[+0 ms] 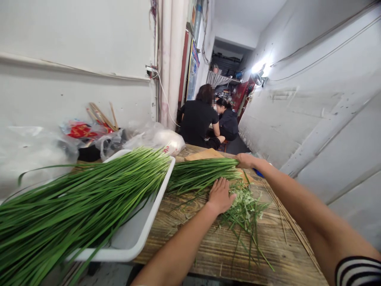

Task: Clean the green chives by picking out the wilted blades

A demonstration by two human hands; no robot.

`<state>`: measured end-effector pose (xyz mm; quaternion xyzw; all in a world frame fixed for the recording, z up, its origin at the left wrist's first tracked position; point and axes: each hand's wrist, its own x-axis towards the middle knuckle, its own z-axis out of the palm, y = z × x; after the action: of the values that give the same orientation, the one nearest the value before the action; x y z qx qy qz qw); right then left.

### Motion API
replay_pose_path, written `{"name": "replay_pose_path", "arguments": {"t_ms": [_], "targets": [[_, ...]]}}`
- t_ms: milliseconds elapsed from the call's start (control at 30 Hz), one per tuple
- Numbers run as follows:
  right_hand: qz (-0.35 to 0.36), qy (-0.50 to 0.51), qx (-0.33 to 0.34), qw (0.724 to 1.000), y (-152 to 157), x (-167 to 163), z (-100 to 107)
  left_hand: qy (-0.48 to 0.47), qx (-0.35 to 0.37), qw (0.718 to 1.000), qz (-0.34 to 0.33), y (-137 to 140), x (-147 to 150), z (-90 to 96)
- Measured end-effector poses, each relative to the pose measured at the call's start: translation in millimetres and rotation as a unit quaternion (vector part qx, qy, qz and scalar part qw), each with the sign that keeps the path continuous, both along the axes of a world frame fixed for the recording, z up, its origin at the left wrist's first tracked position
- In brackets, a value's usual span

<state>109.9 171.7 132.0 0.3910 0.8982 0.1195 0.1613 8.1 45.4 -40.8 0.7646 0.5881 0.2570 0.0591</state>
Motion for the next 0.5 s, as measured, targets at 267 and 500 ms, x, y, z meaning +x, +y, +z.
{"name": "replay_pose_path", "arguments": {"t_ms": [267, 500], "targets": [[0.003, 0.088, -0.023, 0.996, -4, 16, 27, 0.012, -0.012, 1.0, -0.002, 0, -1, 1.9], [-0.061, 0.19, -0.032, 0.979, -2, 30, 42, -0.004, 0.002, 1.0, -0.001, 1, 1, 0.4]]}}
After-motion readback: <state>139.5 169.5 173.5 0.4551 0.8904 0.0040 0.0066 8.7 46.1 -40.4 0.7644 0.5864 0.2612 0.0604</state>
